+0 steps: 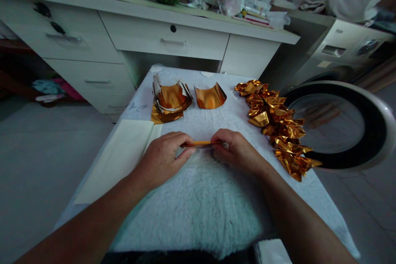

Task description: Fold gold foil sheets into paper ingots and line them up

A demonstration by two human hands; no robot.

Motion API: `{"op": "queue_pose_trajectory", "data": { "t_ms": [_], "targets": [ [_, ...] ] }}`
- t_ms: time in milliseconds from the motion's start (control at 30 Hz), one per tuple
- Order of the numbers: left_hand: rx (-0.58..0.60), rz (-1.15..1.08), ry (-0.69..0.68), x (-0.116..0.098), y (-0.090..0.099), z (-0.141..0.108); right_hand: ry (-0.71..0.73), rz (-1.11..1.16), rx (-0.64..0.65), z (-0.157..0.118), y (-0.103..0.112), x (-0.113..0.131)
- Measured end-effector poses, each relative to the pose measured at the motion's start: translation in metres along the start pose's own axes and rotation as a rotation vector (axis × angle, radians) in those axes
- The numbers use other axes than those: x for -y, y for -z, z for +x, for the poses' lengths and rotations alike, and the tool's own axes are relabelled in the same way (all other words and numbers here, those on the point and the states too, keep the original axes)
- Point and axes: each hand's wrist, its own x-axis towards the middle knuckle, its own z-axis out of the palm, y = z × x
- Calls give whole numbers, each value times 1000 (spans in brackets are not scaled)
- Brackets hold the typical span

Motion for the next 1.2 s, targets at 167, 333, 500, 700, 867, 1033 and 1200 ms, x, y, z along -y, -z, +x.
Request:
{"op": "queue_pose_trajectory", "data": {
  "t_ms": [167,333,500,700,867,1033,1200],
  "targets": [
    [-51,-68,133,-3,4,1,-121,232,-39,-2,-2,-4],
    [-101,-217,272,0,2,0,-171,544,-63,1,-7,-8],
    [-120,-390,324,4,-1,1,-213,827,-39,4,-11,-11],
    [-99,-475,356,2,-1,2,-231,891,-49,4,-10,-10],
    [-63,-445,348,3,0,3,-221,911,-132,5,-8,-8],
    [-86,-344,313,0,1,1,-186,725,-198,5,-9,-14],
    [-159,-325,262,-3,1,1,-117,386,-273,4,-10,-15]
  ]
}}
